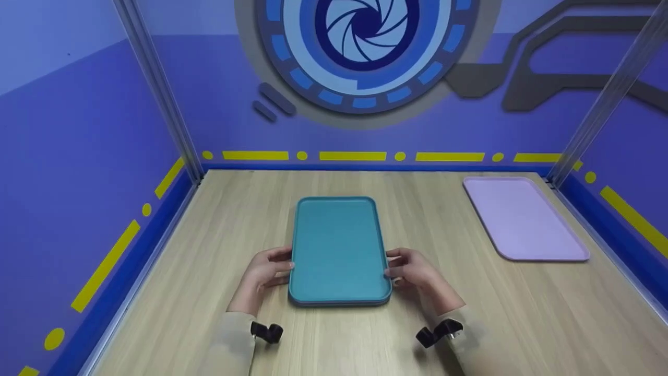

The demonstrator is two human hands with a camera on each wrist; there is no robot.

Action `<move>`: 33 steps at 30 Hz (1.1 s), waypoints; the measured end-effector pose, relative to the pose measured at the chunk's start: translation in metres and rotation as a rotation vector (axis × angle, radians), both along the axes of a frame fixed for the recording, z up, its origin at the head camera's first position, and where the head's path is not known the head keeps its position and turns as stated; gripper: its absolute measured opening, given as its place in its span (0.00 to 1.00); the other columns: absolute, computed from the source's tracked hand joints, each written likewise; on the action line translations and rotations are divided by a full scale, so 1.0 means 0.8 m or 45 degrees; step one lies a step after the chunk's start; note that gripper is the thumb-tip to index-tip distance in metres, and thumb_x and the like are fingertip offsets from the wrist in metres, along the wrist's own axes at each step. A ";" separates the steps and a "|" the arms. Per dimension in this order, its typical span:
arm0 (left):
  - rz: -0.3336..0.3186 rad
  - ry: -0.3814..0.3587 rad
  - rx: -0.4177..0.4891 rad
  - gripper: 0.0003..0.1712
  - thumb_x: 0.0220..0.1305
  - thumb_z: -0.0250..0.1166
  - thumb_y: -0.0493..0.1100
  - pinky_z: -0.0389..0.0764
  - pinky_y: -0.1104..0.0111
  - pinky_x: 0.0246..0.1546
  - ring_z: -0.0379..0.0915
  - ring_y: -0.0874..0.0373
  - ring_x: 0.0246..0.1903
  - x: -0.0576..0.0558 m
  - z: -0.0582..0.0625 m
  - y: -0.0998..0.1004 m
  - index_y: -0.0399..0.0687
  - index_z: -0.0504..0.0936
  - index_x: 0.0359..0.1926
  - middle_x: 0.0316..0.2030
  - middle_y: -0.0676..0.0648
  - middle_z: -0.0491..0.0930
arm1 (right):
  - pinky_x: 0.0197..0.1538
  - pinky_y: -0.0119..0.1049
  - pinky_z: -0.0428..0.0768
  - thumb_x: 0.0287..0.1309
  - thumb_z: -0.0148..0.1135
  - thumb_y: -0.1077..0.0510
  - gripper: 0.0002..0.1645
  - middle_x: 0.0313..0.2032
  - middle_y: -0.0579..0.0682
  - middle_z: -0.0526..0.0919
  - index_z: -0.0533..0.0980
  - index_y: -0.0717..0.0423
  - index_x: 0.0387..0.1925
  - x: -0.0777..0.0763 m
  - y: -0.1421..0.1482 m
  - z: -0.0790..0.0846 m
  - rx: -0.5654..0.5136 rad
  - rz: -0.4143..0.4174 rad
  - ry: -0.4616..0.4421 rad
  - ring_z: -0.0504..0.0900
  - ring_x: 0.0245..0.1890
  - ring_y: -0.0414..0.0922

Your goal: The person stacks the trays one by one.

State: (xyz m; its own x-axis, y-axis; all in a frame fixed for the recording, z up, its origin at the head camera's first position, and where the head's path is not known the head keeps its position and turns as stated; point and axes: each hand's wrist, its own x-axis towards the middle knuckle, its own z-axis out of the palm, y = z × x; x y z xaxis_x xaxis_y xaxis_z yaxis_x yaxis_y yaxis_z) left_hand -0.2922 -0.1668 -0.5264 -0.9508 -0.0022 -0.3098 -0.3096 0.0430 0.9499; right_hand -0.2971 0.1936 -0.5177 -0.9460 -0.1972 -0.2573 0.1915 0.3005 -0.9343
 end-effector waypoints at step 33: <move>-0.010 -0.002 0.008 0.32 0.65 0.67 0.30 0.88 0.55 0.50 0.82 0.52 0.50 0.002 -0.001 0.000 0.39 0.74 0.69 0.68 0.34 0.74 | 0.74 0.54 0.68 0.71 0.57 0.59 0.29 0.69 0.72 0.70 0.70 0.68 0.69 -0.055 0.231 0.013 0.542 -0.645 0.573 0.69 0.70 0.66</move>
